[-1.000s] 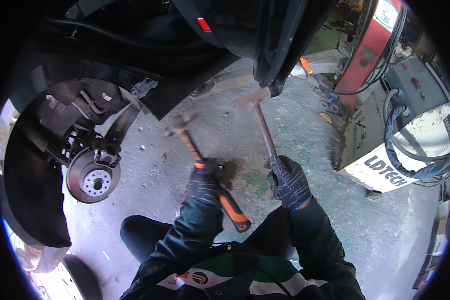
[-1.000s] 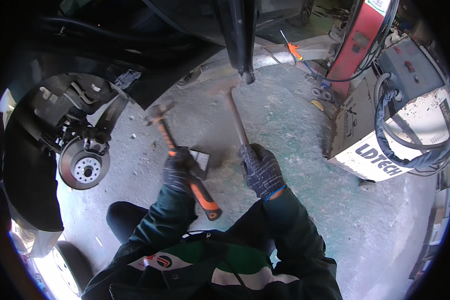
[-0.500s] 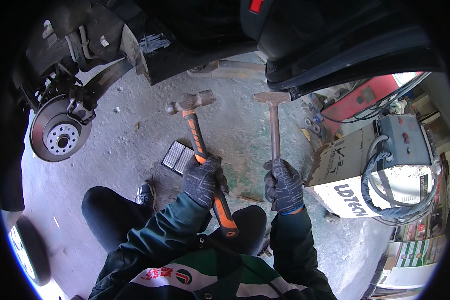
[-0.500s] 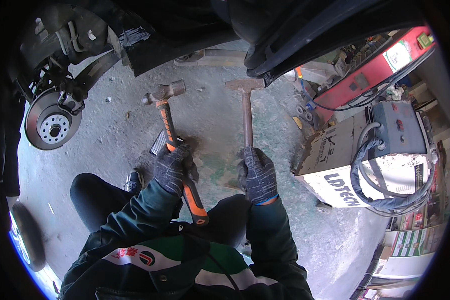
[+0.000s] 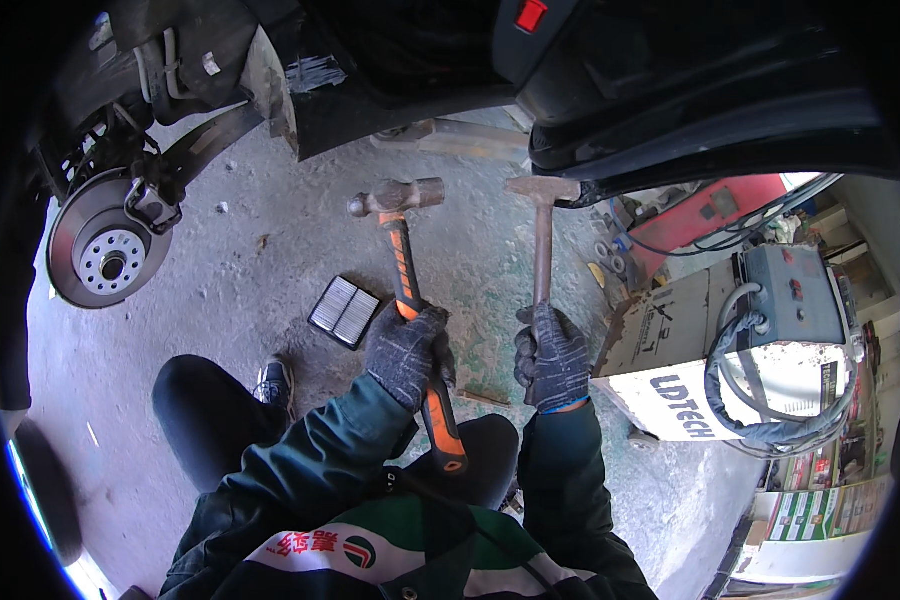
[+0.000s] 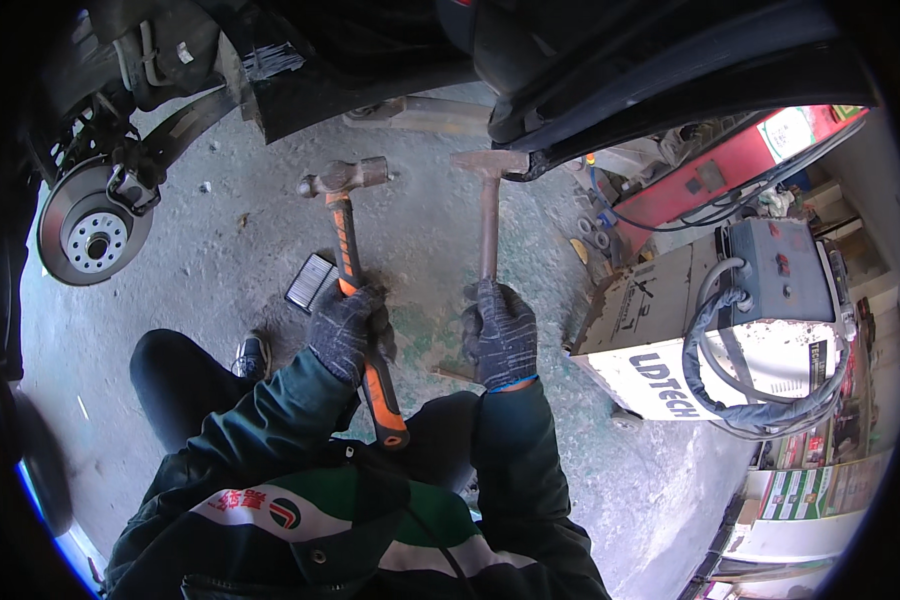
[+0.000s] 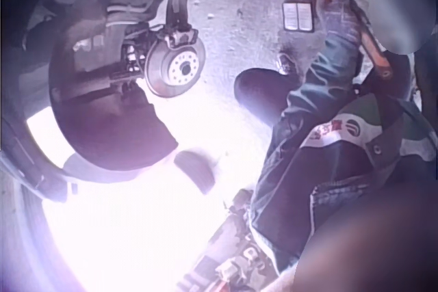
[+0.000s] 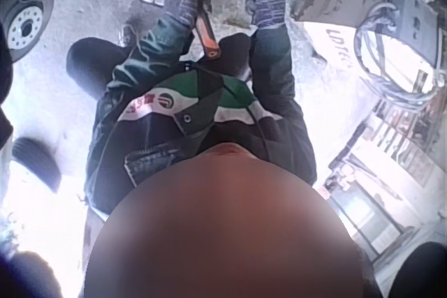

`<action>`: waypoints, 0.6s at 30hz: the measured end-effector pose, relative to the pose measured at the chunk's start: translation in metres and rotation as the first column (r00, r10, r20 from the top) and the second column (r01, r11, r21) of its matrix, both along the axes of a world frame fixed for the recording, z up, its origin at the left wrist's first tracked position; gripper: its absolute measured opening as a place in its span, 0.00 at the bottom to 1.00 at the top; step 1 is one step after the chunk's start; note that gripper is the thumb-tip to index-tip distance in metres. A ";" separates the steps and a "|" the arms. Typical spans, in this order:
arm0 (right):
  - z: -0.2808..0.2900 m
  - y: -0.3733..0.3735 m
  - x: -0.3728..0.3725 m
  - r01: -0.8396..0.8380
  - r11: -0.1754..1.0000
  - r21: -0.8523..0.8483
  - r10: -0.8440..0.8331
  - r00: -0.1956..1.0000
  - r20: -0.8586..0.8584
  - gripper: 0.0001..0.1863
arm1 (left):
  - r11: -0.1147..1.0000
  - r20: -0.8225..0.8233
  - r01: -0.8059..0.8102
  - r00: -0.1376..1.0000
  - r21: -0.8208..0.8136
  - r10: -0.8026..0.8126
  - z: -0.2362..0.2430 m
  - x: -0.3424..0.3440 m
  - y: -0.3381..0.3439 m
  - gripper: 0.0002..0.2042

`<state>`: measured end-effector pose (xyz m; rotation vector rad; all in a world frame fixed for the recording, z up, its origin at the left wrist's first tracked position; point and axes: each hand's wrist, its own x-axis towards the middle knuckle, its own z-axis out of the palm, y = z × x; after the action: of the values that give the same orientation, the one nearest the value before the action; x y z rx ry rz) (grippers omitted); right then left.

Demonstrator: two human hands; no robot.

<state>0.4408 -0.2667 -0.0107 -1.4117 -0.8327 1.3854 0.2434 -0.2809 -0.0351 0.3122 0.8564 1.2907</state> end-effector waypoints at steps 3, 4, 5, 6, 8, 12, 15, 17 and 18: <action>0.003 -0.001 0.000 0.008 1.000 -0.014 -0.008 1.000 -0.015 0.14 | 1.000 -0.001 0.016 1.000 -0.007 -0.016 -0.004 0.000 -0.001 0.07; 0.003 -0.002 0.000 -0.005 1.000 -0.015 0.005 0.999 -0.037 0.14 | 0.999 0.018 0.014 1.000 0.038 -0.015 -0.005 0.000 -0.002 0.07; 0.004 -0.002 0.000 0.005 1.000 -0.018 -0.006 1.000 -0.017 0.15 | 1.000 0.001 -0.016 1.000 0.002 0.016 -0.005 0.000 -0.002 0.07; 0.004 -0.003 0.000 0.001 1.000 -0.016 -0.001 1.000 -0.008 0.15 | 0.999 0.005 -0.047 0.999 0.009 0.047 -0.004 0.000 -0.002 0.07; 0.004 -0.004 0.001 -0.002 1.000 -0.013 0.002 1.000 0.002 0.16 | 0.995 -0.028 -0.103 0.994 -0.011 0.103 -0.002 0.001 0.001 0.07; 0.004 -0.004 0.001 -0.013 1.000 -0.005 0.013 1.000 0.005 0.18 | 0.997 -0.032 -0.082 0.996 -0.010 0.082 0.002 0.014 0.018 0.06; 0.004 -0.005 0.002 -0.047 0.999 0.018 0.047 0.998 0.038 0.21 | 0.973 0.031 0.199 0.979 0.119 -0.203 -0.007 0.030 0.018 0.05; 0.003 -0.006 0.003 -0.042 0.999 0.003 0.042 0.999 0.008 0.21 | 0.986 0.001 0.132 0.991 0.106 -0.132 -0.019 0.031 0.017 0.05; 0.003 -0.006 0.004 -0.045 0.999 0.008 0.045 0.999 0.010 0.20 | 0.988 0.027 0.096 0.995 0.124 -0.100 -0.025 0.024 0.016 0.05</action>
<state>0.4445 -0.2726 -0.0080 -1.4023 -0.8804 1.4084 0.2677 -0.2651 -0.0601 0.4241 0.7263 1.2560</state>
